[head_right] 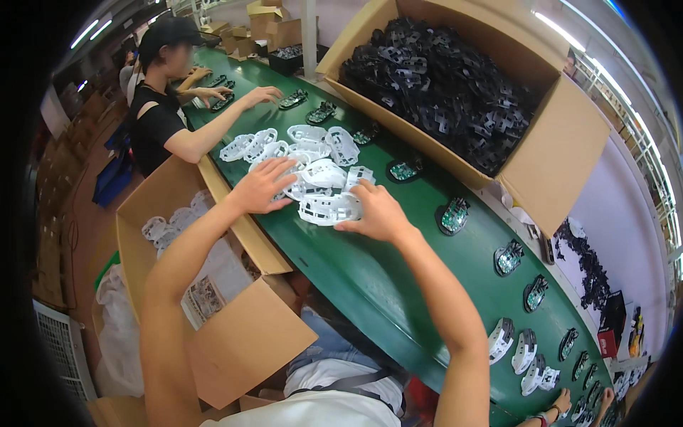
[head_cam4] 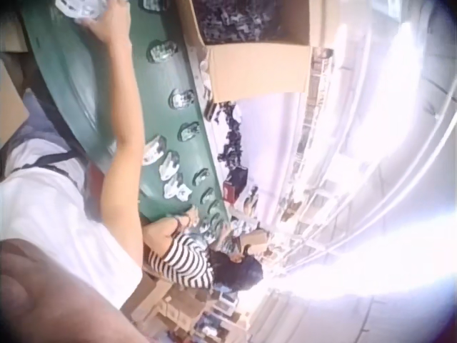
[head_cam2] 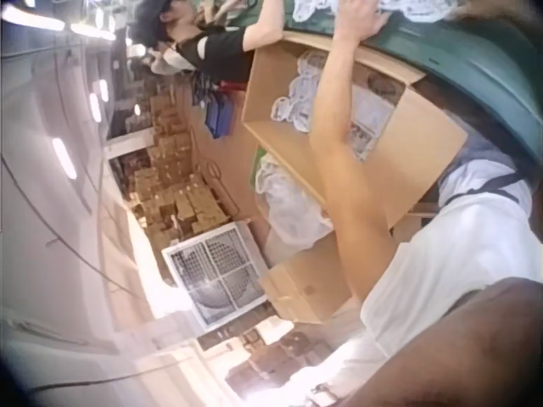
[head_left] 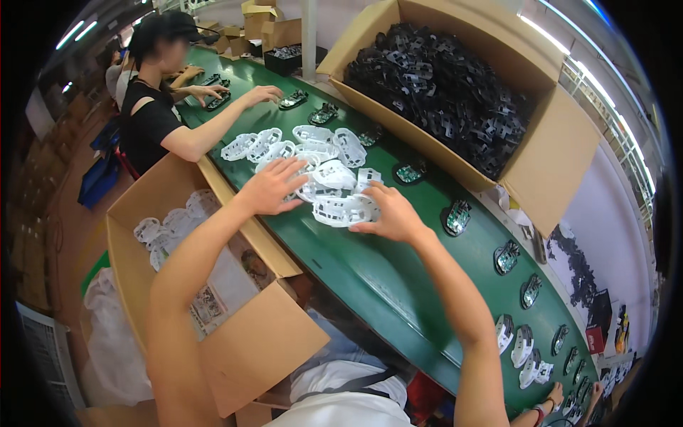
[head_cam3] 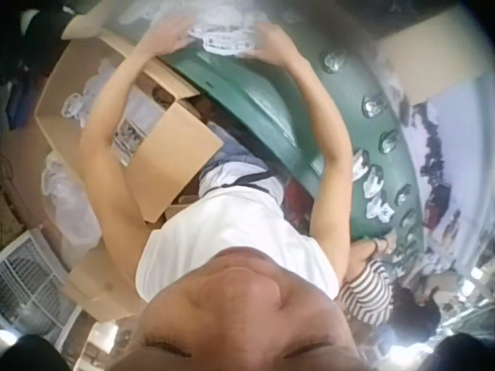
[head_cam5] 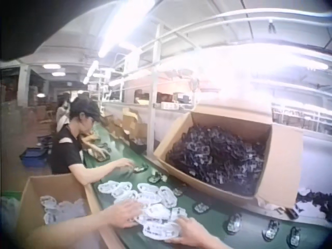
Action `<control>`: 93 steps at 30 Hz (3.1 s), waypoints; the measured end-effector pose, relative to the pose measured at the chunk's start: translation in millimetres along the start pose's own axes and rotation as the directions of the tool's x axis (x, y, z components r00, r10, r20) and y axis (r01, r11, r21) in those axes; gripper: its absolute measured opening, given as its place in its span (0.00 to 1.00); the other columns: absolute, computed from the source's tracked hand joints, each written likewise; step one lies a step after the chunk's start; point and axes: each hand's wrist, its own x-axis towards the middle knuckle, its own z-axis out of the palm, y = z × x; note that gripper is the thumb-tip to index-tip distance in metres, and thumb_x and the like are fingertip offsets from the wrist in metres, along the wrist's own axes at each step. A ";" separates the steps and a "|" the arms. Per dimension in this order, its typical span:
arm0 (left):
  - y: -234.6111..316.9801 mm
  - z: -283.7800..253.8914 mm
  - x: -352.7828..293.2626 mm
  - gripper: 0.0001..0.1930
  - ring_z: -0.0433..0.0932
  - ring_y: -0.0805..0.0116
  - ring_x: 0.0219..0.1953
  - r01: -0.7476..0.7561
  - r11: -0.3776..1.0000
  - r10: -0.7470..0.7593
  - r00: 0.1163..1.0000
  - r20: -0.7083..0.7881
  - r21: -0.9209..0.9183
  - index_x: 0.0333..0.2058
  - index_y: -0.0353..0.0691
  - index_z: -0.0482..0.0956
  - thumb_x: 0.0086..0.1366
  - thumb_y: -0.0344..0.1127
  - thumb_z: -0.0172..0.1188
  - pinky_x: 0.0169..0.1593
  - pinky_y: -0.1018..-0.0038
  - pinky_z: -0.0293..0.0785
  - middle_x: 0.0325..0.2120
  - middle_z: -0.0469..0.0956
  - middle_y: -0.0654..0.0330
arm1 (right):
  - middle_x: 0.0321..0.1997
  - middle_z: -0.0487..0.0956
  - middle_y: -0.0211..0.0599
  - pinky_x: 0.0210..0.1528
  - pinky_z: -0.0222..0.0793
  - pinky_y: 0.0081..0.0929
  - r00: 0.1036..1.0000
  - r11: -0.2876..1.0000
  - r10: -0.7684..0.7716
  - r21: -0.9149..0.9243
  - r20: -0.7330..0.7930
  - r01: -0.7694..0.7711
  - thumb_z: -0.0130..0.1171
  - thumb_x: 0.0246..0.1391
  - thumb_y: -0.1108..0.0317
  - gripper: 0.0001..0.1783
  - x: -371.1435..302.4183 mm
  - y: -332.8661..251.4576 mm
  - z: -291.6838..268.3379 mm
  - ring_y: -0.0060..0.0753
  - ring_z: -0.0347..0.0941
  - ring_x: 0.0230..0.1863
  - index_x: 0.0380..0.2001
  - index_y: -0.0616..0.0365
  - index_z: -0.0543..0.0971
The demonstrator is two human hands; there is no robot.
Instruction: Assemble the internal components and outer shells of computer mice on a production line.
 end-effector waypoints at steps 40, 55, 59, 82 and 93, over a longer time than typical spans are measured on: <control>195.4 24.3 129.1 0.23 0.85 0.49 0.37 0.245 0.481 -0.310 0.946 0.098 -0.842 0.53 0.34 0.73 0.64 0.39 0.65 0.42 0.62 0.79 0.34 0.83 0.43 | 0.62 0.77 0.46 0.67 0.68 0.41 0.969 0.923 0.156 -0.322 -0.192 -0.212 0.75 0.39 0.64 0.42 86.9 137.4 -156.0 0.50 0.71 0.65 0.63 0.46 0.75; 184.7 57.9 117.3 0.19 0.83 0.60 0.38 0.253 0.148 -0.488 0.860 0.152 -0.956 0.44 0.33 0.73 0.67 0.43 0.65 0.44 0.66 0.77 0.35 0.83 0.49 | 0.29 0.81 0.28 0.28 0.66 0.19 0.763 0.728 0.477 0.682 -0.435 -0.066 0.72 0.55 0.58 0.18 1.9 71.9 -160.3 0.15 0.71 0.25 0.40 0.60 0.81; 202.1 46.3 113.9 0.24 0.78 0.71 0.44 0.307 -0.107 -0.354 0.877 0.325 -0.946 0.49 0.36 0.65 0.63 0.36 0.70 0.49 0.71 0.76 0.42 0.78 0.55 | 0.35 0.83 0.30 0.25 0.64 0.15 0.845 0.386 0.532 0.904 -0.054 -0.185 0.66 0.62 0.65 0.13 -103.1 2.3 -116.2 0.13 0.69 0.22 0.45 0.60 0.78; 250.9 4.9 96.9 0.30 0.76 0.50 0.35 -0.019 0.548 -0.187 0.972 -0.145 -0.837 0.40 0.34 0.65 0.51 0.40 0.79 0.36 0.63 0.75 0.39 0.72 0.48 | 0.35 0.78 0.36 0.35 0.73 0.23 0.704 0.184 0.688 0.981 -0.179 0.070 0.67 0.57 0.77 0.07 -198.0 -54.3 -17.6 0.23 0.75 0.31 0.31 0.62 0.78; 240.5 4.5 94.3 0.29 0.75 0.53 0.30 -0.229 0.636 -0.096 0.924 -0.369 -0.737 0.34 0.38 0.65 0.48 0.40 0.81 0.31 0.65 0.75 0.32 0.72 0.52 | 0.41 0.77 0.39 0.47 0.73 0.27 0.767 0.416 0.526 0.898 -0.367 0.144 0.69 0.55 0.75 0.07 -195.4 -66.0 -10.0 0.27 0.76 0.41 0.31 0.62 0.78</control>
